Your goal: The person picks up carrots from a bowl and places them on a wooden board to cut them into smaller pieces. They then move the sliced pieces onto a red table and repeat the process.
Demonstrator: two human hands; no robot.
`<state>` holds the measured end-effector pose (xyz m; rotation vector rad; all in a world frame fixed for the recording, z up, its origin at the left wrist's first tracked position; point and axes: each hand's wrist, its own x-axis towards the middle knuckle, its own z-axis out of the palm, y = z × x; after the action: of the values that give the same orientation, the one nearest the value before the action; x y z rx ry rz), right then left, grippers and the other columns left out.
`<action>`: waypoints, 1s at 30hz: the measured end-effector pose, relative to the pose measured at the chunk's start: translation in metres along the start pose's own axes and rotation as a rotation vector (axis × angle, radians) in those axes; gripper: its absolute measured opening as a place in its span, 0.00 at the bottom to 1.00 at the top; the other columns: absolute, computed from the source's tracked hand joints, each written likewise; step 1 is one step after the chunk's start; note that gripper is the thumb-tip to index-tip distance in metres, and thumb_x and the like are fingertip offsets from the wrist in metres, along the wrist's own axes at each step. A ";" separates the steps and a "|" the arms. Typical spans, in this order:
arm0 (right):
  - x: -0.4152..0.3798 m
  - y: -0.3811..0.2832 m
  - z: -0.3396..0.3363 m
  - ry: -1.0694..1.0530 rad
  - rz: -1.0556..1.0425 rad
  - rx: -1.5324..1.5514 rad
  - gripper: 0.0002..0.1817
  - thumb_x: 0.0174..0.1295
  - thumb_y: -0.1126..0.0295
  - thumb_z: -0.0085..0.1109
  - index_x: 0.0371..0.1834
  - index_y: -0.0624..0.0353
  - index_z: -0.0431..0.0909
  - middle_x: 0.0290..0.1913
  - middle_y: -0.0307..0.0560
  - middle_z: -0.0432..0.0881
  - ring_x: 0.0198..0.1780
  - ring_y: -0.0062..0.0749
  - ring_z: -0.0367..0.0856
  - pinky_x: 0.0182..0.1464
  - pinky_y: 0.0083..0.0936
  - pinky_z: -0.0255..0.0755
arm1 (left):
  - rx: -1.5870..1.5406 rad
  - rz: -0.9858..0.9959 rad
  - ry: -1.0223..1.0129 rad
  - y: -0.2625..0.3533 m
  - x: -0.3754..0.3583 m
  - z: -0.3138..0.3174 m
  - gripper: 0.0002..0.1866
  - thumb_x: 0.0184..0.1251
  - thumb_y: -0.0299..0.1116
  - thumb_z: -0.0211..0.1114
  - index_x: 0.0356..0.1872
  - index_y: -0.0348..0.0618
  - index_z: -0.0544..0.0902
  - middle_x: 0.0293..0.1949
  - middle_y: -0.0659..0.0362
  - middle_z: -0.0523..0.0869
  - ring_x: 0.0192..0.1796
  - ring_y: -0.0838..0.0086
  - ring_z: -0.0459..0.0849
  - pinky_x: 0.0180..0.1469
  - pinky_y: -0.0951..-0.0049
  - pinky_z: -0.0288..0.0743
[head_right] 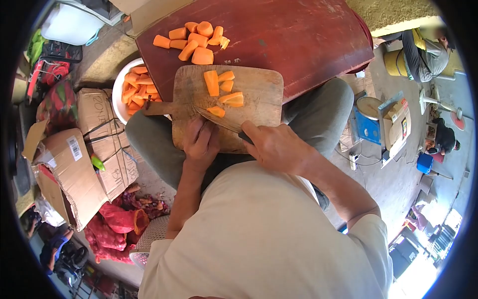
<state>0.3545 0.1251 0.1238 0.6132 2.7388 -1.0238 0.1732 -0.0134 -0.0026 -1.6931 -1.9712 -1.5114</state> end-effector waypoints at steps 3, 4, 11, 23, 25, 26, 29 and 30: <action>0.001 0.001 -0.001 -0.013 0.003 -0.011 0.15 0.77 0.66 0.66 0.57 0.61 0.73 0.32 0.61 0.88 0.36 0.65 0.90 0.36 0.56 0.81 | -0.001 0.004 0.003 0.001 0.000 0.000 0.17 0.57 0.13 0.79 0.49 0.28 0.90 0.52 0.46 0.88 0.50 0.45 0.91 0.51 0.55 0.89; 0.002 0.003 -0.001 -0.020 0.001 -0.019 0.15 0.78 0.65 0.65 0.57 0.61 0.72 0.32 0.62 0.88 0.36 0.65 0.90 0.36 0.56 0.81 | 0.000 0.003 0.007 0.001 0.000 0.000 0.17 0.57 0.13 0.79 0.49 0.28 0.90 0.52 0.46 0.87 0.50 0.45 0.91 0.51 0.55 0.89; 0.015 0.019 0.018 -0.044 0.053 -0.024 0.16 0.78 0.63 0.64 0.56 0.61 0.71 0.25 0.64 0.84 0.31 0.70 0.87 0.34 0.60 0.80 | -0.041 -0.040 -0.014 0.005 -0.005 0.000 0.19 0.59 0.14 0.79 0.53 0.30 0.89 0.54 0.45 0.86 0.50 0.48 0.91 0.51 0.56 0.90; 0.011 0.040 0.020 0.033 0.017 0.266 0.17 0.77 0.61 0.66 0.59 0.61 0.79 0.21 0.58 0.83 0.26 0.56 0.88 0.34 0.46 0.81 | -0.077 -0.165 0.019 -0.001 0.004 0.000 0.28 0.59 0.18 0.80 0.62 0.35 0.82 0.57 0.43 0.86 0.53 0.48 0.91 0.52 0.56 0.89; 0.012 0.035 0.012 -0.010 0.066 0.383 0.18 0.78 0.61 0.65 0.61 0.62 0.80 0.21 0.54 0.84 0.25 0.46 0.89 0.33 0.40 0.81 | -0.101 -0.188 0.015 -0.004 0.002 0.003 0.28 0.60 0.19 0.80 0.62 0.35 0.82 0.57 0.42 0.86 0.52 0.47 0.90 0.52 0.55 0.88; 0.012 0.037 0.010 -0.012 0.077 0.394 0.19 0.77 0.60 0.66 0.60 0.62 0.81 0.24 0.58 0.84 0.27 0.52 0.89 0.35 0.44 0.81 | -0.099 -0.191 -0.001 -0.005 0.002 0.003 0.28 0.60 0.20 0.80 0.62 0.35 0.82 0.55 0.43 0.86 0.51 0.48 0.90 0.51 0.56 0.87; 0.011 0.041 0.009 -0.028 0.113 0.432 0.21 0.74 0.58 0.69 0.59 0.64 0.83 0.29 0.68 0.86 0.32 0.62 0.88 0.38 0.50 0.81 | -0.097 -0.208 -0.050 -0.003 0.004 -0.001 0.28 0.60 0.22 0.79 0.62 0.37 0.81 0.51 0.45 0.85 0.48 0.50 0.88 0.49 0.56 0.85; 0.011 0.039 0.008 -0.033 0.129 0.442 0.21 0.74 0.58 0.69 0.58 0.64 0.83 0.30 0.68 0.86 0.31 0.62 0.88 0.38 0.50 0.81 | -0.104 -0.211 -0.065 -0.002 0.006 -0.002 0.27 0.60 0.22 0.79 0.62 0.37 0.81 0.50 0.45 0.84 0.47 0.51 0.87 0.48 0.56 0.84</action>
<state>0.3615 0.1500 0.0913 0.8112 2.4135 -1.6011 0.1685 -0.0107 0.0005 -1.6356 -2.2010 -1.6747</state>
